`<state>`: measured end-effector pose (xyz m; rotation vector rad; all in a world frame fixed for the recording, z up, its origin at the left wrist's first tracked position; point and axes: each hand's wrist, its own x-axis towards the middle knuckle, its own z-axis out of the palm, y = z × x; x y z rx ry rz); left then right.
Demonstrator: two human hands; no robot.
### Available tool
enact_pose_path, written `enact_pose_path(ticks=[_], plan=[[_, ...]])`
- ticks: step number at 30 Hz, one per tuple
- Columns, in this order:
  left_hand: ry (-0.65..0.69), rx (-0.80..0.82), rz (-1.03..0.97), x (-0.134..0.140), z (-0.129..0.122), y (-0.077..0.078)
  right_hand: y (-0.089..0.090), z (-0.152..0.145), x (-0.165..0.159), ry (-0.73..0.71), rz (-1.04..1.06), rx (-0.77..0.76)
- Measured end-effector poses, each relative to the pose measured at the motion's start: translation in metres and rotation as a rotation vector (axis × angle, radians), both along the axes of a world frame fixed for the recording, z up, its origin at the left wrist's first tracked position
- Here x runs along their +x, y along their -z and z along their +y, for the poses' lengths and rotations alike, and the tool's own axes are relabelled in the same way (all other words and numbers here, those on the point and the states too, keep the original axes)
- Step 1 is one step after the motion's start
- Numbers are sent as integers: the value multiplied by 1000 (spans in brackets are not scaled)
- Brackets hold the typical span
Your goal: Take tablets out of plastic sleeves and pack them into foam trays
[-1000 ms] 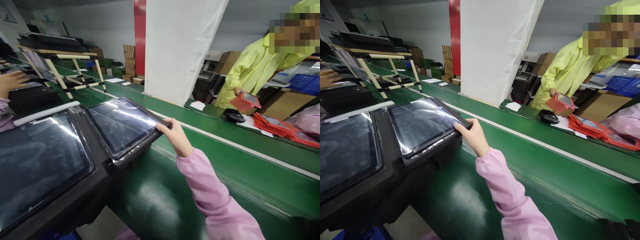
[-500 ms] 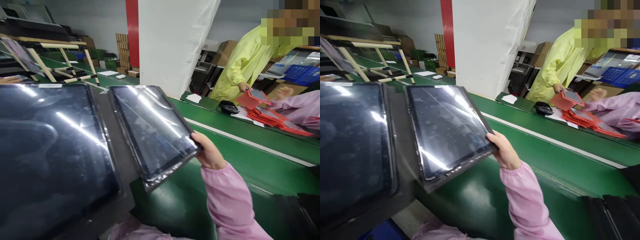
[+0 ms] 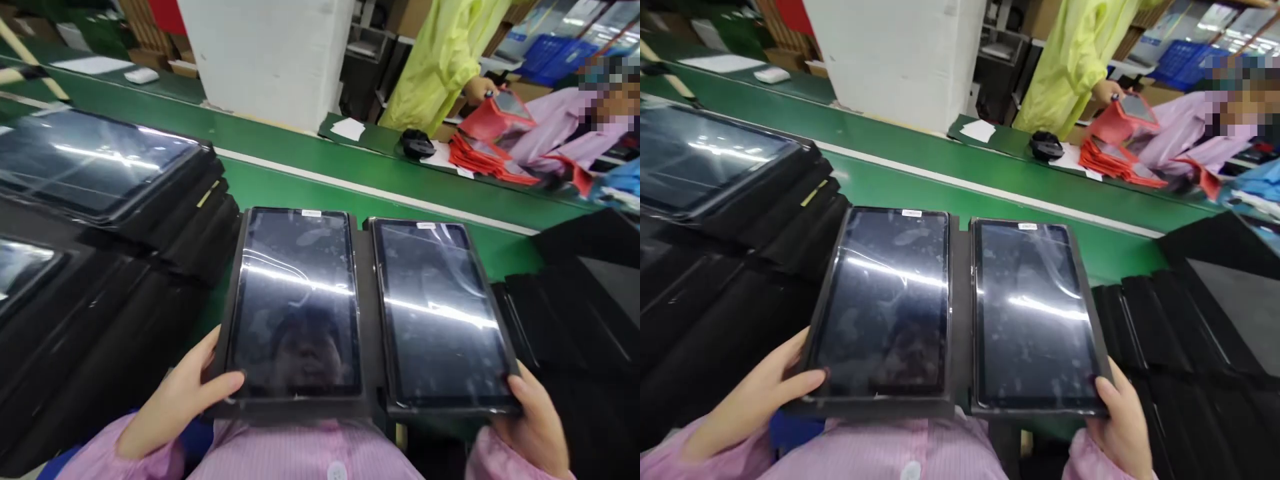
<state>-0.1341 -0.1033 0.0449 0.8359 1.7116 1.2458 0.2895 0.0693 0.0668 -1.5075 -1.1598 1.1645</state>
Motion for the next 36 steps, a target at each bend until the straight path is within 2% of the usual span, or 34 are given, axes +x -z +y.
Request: enact_pose_path(ticks=[2,5,7,9,12,14,17,19,20,22,25,28,30,33,36], plan=[[12,-87,-208,6,23,23,29,-10,6,8,-24,-55],[-17,-176,-387,4,36,55,68,-21,-2,-81,-162,-71],[-8,-210,-400,-4,35,68,84,-24,-12,-175,-272,-79],[10,-213,-364,-13,31,72,89,-25,-20,-238,-327,-91],[37,-176,-240,-22,26,70,79,-21,-24,-337,-424,-93],[61,-163,-88,-25,22,67,67,-15,-24,-387,-577,-23],[44,-196,391,-28,10,61,50,-2,-31,-263,-748,144],[38,-193,732,-30,2,56,43,8,-46,-165,-748,169],[72,-177,833,-31,-1,53,42,13,-57,-165,-732,171],[224,-143,878,-31,-4,51,41,23,-84,-272,-701,210],[449,-99,866,-30,-3,54,38,37,-129,-593,-716,370],[457,8,950,-29,0,58,25,50,-168,-910,-763,485],[422,84,994,-31,2,58,13,60,-188,-1044,-773,475],[414,165,972,-32,6,55,1,78,-213,-1116,-786,419],[351,232,891,-29,8,59,11,99,-235,-955,-719,438]])
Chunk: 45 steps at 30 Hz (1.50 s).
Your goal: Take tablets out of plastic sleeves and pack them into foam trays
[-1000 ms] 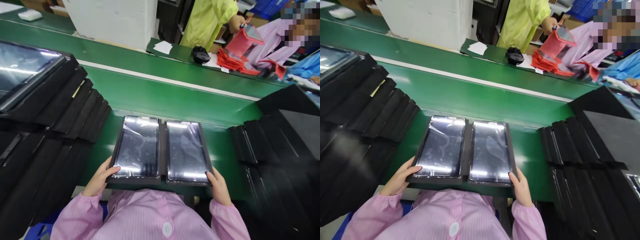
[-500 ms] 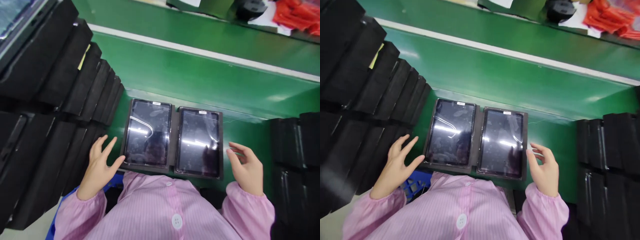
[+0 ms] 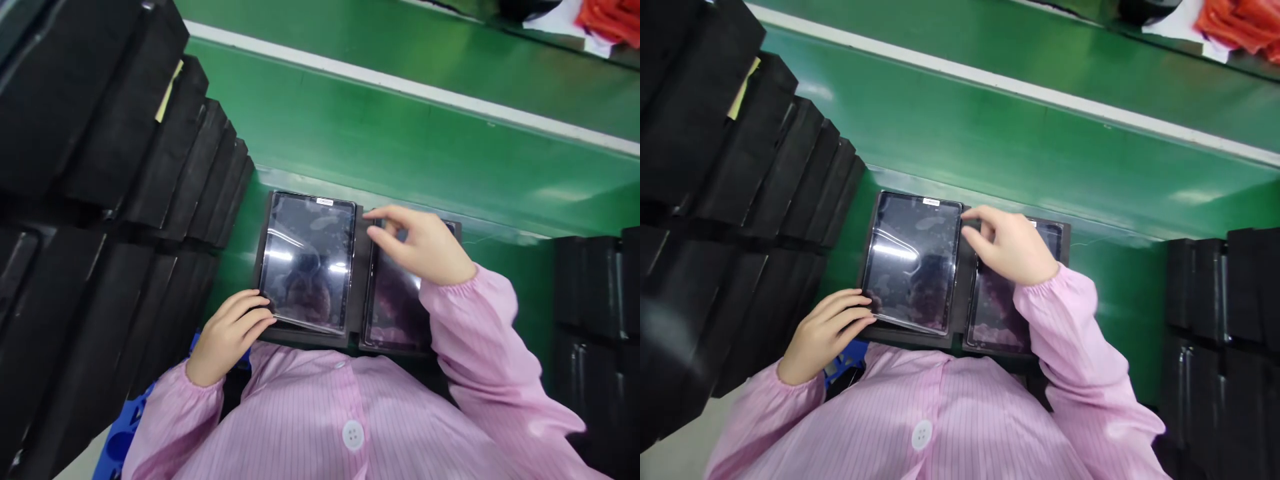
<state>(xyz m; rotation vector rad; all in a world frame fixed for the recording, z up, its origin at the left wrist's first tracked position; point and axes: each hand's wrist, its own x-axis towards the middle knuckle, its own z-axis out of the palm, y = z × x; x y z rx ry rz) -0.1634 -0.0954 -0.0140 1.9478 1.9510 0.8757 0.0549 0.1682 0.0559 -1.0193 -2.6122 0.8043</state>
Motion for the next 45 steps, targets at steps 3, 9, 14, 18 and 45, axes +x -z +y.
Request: enact_pose_path(ticks=[3,9,14,18,45], plan=[[-228,65,-178,9,0,15,28,16,-13,245,236,2],[-496,259,-462,21,-8,52,57,22,-13,279,323,-37],[-329,367,-363,13,-11,64,55,28,-10,255,342,-115],[-300,442,-376,10,-10,67,61,33,-9,280,408,-173],[-414,125,-48,36,-8,51,52,5,-37,168,244,-80]])
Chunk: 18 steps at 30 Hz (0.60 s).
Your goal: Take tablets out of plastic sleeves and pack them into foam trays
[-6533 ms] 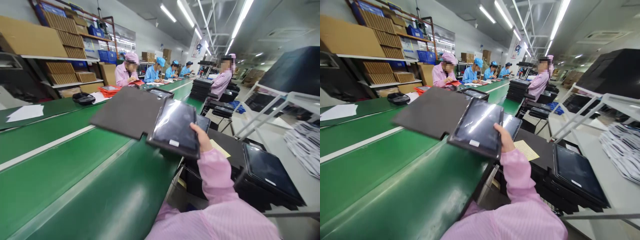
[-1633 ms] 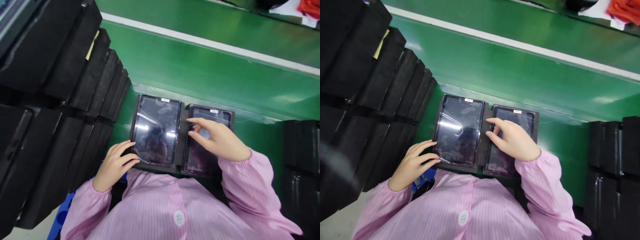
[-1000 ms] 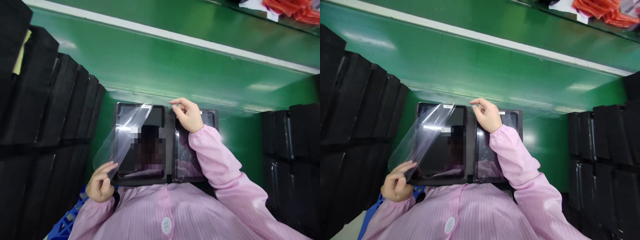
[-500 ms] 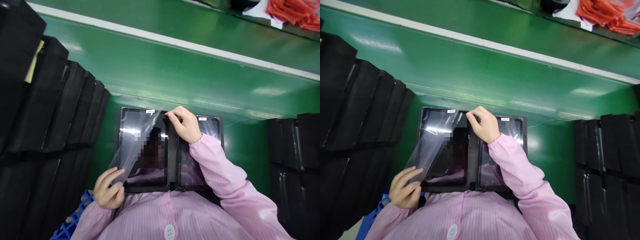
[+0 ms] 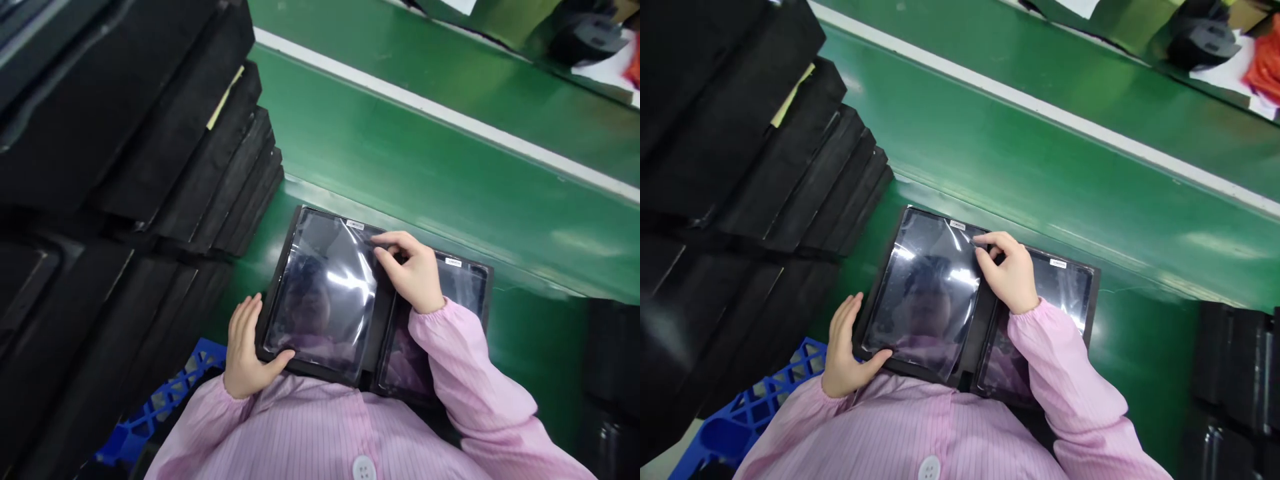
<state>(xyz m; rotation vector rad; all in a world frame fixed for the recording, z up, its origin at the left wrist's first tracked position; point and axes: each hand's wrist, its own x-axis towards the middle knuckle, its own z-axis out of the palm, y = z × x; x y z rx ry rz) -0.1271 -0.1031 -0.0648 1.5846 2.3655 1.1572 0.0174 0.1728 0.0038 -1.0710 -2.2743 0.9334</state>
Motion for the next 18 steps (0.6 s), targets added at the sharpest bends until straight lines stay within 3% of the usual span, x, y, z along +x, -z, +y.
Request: enact_pose_path(ticks=[4,11,18], plan=[[102,-99,14,-6,0,-1,-3,5,5,-65,78,-122],[91,-82,14,-9,1,0,-7,20,19,-240,384,-445],[94,-80,-8,-11,2,0,-4,31,21,-247,481,-532]])
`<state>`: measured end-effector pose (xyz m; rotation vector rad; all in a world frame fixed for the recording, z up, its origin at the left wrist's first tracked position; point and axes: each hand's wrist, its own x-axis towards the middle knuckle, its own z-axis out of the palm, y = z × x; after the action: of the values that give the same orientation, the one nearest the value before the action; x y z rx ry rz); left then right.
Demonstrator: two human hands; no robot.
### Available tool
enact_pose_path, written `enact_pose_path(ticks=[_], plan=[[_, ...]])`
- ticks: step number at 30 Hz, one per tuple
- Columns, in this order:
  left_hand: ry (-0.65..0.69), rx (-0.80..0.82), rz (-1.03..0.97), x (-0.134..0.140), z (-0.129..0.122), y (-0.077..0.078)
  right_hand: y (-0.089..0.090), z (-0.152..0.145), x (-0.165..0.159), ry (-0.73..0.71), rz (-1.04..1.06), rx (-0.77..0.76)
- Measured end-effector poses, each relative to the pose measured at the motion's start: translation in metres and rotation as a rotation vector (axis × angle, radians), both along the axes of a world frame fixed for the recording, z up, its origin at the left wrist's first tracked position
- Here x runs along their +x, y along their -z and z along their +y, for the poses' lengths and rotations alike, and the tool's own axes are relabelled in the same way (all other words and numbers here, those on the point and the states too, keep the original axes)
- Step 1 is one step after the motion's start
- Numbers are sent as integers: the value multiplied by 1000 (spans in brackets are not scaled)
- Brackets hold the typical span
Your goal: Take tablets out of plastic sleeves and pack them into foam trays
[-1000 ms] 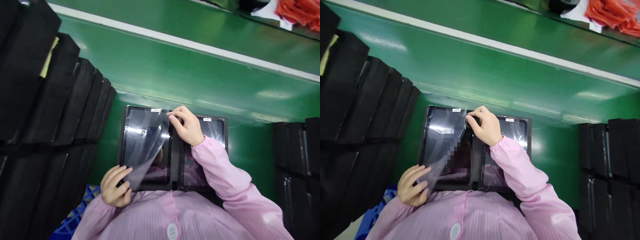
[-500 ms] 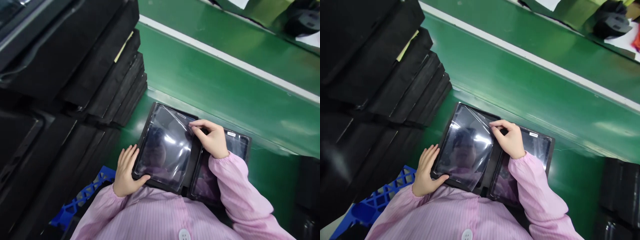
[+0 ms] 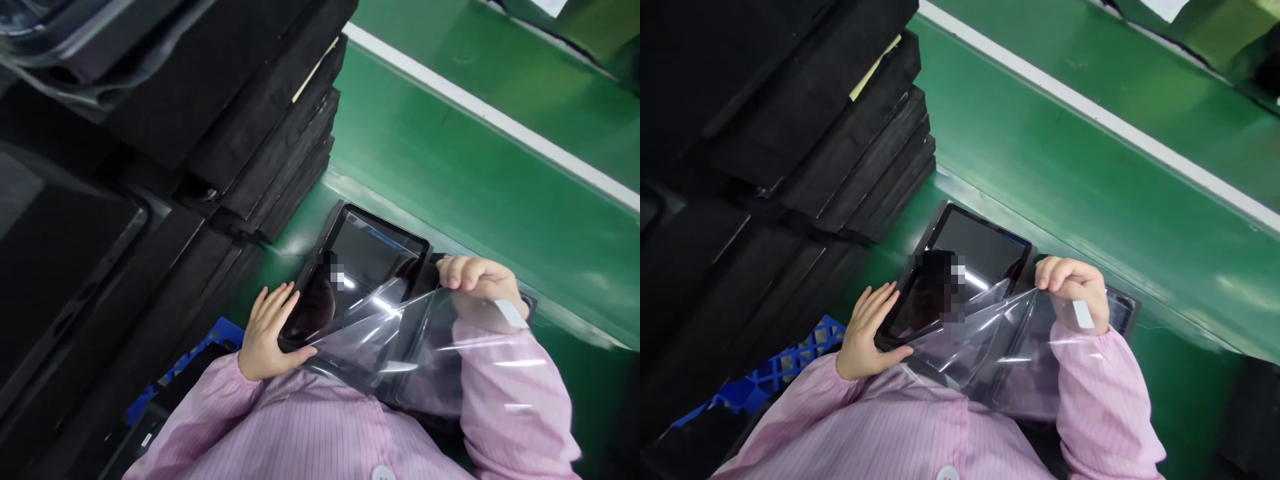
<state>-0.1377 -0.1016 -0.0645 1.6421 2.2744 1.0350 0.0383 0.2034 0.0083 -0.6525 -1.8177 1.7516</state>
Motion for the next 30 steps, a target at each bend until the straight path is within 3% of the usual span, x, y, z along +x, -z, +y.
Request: enact_pose_path(ticks=[12,19,22,25,30], plan=[[9,9,-6,0,0,-1,-3,1,-2,-18,-54,26],[39,37,-34,-1,-4,2,-8,-1,4,-127,-88,6],[29,67,-26,0,-5,6,-10,-4,4,-165,-142,86],[8,91,-13,2,-5,9,-11,-9,1,-209,-175,258],[-50,108,20,4,-3,15,-4,-20,-10,-3,-364,541]])
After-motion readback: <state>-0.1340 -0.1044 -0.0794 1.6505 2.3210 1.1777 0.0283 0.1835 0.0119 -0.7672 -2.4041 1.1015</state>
